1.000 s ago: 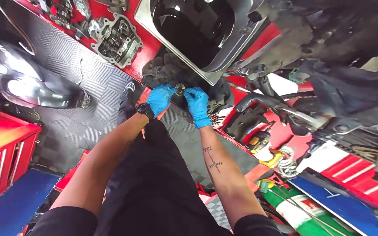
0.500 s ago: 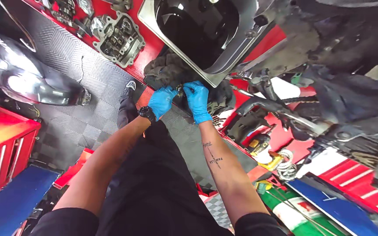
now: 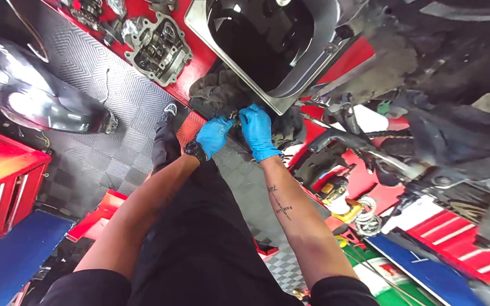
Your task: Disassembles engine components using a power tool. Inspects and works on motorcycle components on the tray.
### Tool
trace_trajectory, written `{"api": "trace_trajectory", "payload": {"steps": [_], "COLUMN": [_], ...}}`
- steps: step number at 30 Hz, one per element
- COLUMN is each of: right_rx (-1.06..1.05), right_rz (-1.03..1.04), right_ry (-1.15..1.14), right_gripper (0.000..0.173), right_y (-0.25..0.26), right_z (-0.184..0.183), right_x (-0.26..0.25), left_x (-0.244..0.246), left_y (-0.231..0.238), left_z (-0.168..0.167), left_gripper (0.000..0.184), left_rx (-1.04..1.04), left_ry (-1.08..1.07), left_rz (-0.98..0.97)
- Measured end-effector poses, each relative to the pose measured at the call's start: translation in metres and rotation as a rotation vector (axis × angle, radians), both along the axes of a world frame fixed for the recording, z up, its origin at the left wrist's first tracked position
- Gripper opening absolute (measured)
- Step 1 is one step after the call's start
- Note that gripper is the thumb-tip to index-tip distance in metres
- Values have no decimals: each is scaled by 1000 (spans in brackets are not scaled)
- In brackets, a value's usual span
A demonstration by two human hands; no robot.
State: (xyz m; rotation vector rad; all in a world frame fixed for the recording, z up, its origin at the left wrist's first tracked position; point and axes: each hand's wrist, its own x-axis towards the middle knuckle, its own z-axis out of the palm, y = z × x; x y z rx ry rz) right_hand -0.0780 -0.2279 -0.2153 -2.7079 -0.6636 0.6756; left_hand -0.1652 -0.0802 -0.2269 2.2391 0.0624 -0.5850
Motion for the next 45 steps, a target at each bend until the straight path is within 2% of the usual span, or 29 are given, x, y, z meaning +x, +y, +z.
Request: {"api": "trace_trajectory", "payload": {"steps": [6, 19, 22, 26, 31, 45], "right_rx": [-106, -362, -340, -373, -290, -287], "right_rz": [25, 87, 143, 142, 174, 136], "right_ry": [-12, -70, -59, -31, -15, -4], "right_gripper": [26, 27, 19, 26, 19, 24], "right_y": [6, 27, 25, 26, 24, 19], "right_z": [2, 11, 15, 12, 13, 11], "right_x": [-1, -7, -8, -1, -2, 1], "left_x": [-7, -24, -25, -25, -26, -33], "left_y": [-5, 5, 6, 9, 14, 14], "left_z": [2, -4, -5, -4, -2, -5], "left_gripper": [37, 31, 29, 28, 28, 28], "left_rx": [-56, -142, -158, -167, -159, -190], "left_ry": [14, 22, 17, 9, 30, 37], "left_rz": [9, 196, 248, 275, 289, 311]}}
